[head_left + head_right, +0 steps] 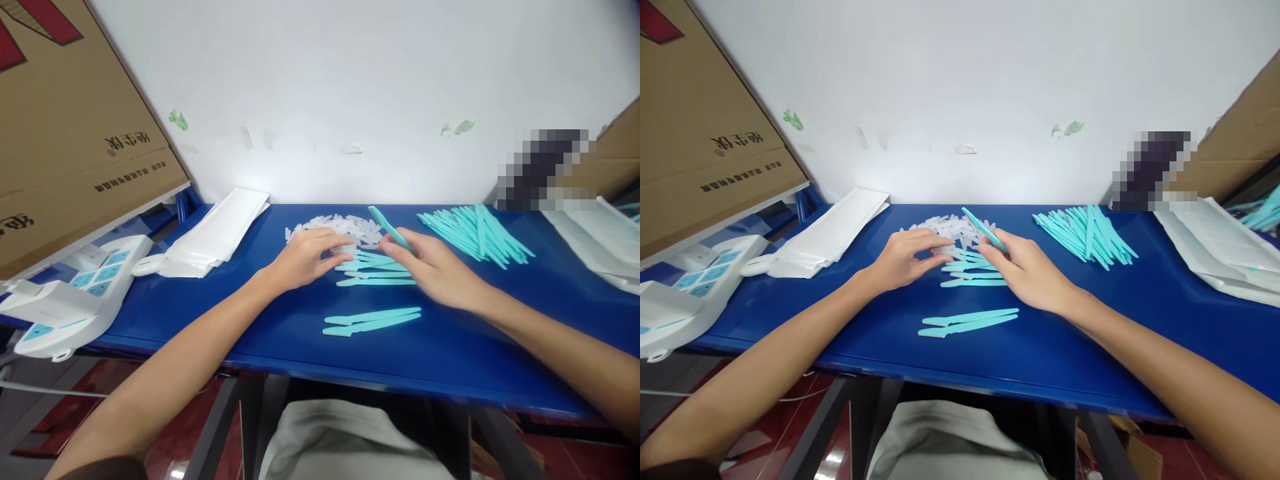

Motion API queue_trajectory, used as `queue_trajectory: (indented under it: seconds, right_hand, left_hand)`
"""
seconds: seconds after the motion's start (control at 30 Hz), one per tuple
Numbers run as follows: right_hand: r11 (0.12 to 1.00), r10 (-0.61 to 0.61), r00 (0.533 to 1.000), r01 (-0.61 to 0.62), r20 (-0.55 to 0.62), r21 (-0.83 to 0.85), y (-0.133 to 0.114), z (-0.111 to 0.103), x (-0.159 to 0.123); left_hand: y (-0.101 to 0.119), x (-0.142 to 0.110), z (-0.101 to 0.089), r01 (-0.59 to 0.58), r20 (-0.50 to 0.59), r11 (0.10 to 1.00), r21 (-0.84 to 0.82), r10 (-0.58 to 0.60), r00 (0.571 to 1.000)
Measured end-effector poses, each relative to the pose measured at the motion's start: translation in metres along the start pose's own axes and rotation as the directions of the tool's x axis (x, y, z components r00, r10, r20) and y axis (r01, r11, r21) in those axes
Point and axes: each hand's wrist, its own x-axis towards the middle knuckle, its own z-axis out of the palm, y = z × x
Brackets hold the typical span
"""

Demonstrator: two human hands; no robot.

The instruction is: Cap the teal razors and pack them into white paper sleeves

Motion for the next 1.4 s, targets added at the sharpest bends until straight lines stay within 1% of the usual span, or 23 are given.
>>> queue_trajectory:
  seconds: [0.1,0.17,0.23,0.3,0.43,0.57,0.67,0.77,0.87,0.93,1.03,1.13,1.2,1.27,1.33,1.4]
  right_hand:
    - [0.981,0.051,0.995,-0.066,0.082,0.181,-0.008,0.007,-0.003]
    - [0.962,0.057,0.994,-0.08,0.091,0.261,-0.012,0.01,-0.004]
    - [0.95,0.047,0.996,-0.067,0.074,0.303,-0.013,0.013,-0.005]
    - [0.943,0.067,0.997,-0.075,0.036,0.324,-0.013,0.014,-0.004]
    - [0.926,0.145,0.988,-0.119,-0.048,0.358,-0.009,0.012,-0.001]
    - [0.917,0.169,0.982,-0.126,-0.083,0.378,-0.007,0.009,0.001]
    - [0.928,0.165,0.982,-0.123,-0.093,0.351,-0.007,0.007,0.001]
    - [0.956,0.128,0.985,-0.091,-0.117,0.281,-0.008,0.006,0.001]
    - [0.972,0.11,0.985,-0.079,-0.132,0.221,-0.006,0.008,0.001]
    - [0.976,0.106,0.985,-0.077,-0.137,0.204,-0.005,0.009,0.001]
    - [0.975,0.107,0.982,-0.073,-0.154,0.212,-0.004,0.011,0.001]
    - [0.972,0.135,0.979,-0.1,-0.153,0.214,-0.003,0.01,0.0]
    - [0.972,0.143,0.978,-0.11,-0.15,0.206,-0.003,0.01,0.0]
    - [0.978,0.124,0.98,-0.094,-0.158,0.187,-0.003,0.009,0.001]
    - [0.985,0.093,0.982,-0.067,-0.165,0.158,-0.004,0.01,0.001]
    - [0.988,0.077,0.985,-0.056,-0.153,0.143,-0.004,0.011,0.0]
  left_hand:
    - [0.011,0.003,0.007,-0.012,-0.073,0.998,-0.064,0.007,0.997]
    - [0.017,0.005,0.011,-0.013,-0.103,0.995,-0.096,0.003,0.995]
    - [0.02,0.007,0.014,0.007,-0.105,0.993,-0.12,-0.02,0.994]
    - [0.021,0.007,0.014,0.054,-0.072,0.989,-0.14,-0.065,0.995]
    - [0.021,0.005,0.014,0.159,0.042,0.974,-0.161,-0.154,0.987]
    - [0.022,0.004,0.014,0.219,0.099,0.935,-0.28,-0.198,0.975]
    - [0.023,0.004,0.013,0.264,0.138,0.912,-0.315,-0.231,0.963]
    - [0.025,0.004,0.011,0.284,0.121,0.907,-0.311,-0.259,0.958]
    - [0.027,0.006,0.011,0.293,0.102,0.888,-0.356,-0.275,0.956]
    - [0.028,0.007,0.01,0.317,0.117,0.868,-0.382,-0.295,0.948]
    - [0.031,0.009,0.009,0.383,0.158,0.81,-0.444,-0.35,0.923]
    - [0.032,0.01,0.008,0.428,0.208,0.743,-0.515,-0.376,0.903]
    - [0.032,0.01,0.008,0.454,0.237,0.718,-0.528,-0.389,0.89]
    - [0.031,0.01,0.01,0.466,0.231,0.717,-0.518,-0.407,0.884]
    - [0.03,0.01,0.011,0.455,0.2,0.722,-0.522,-0.415,0.888]
    - [0.029,0.01,0.013,0.446,0.18,0.703,-0.553,-0.422,0.889]
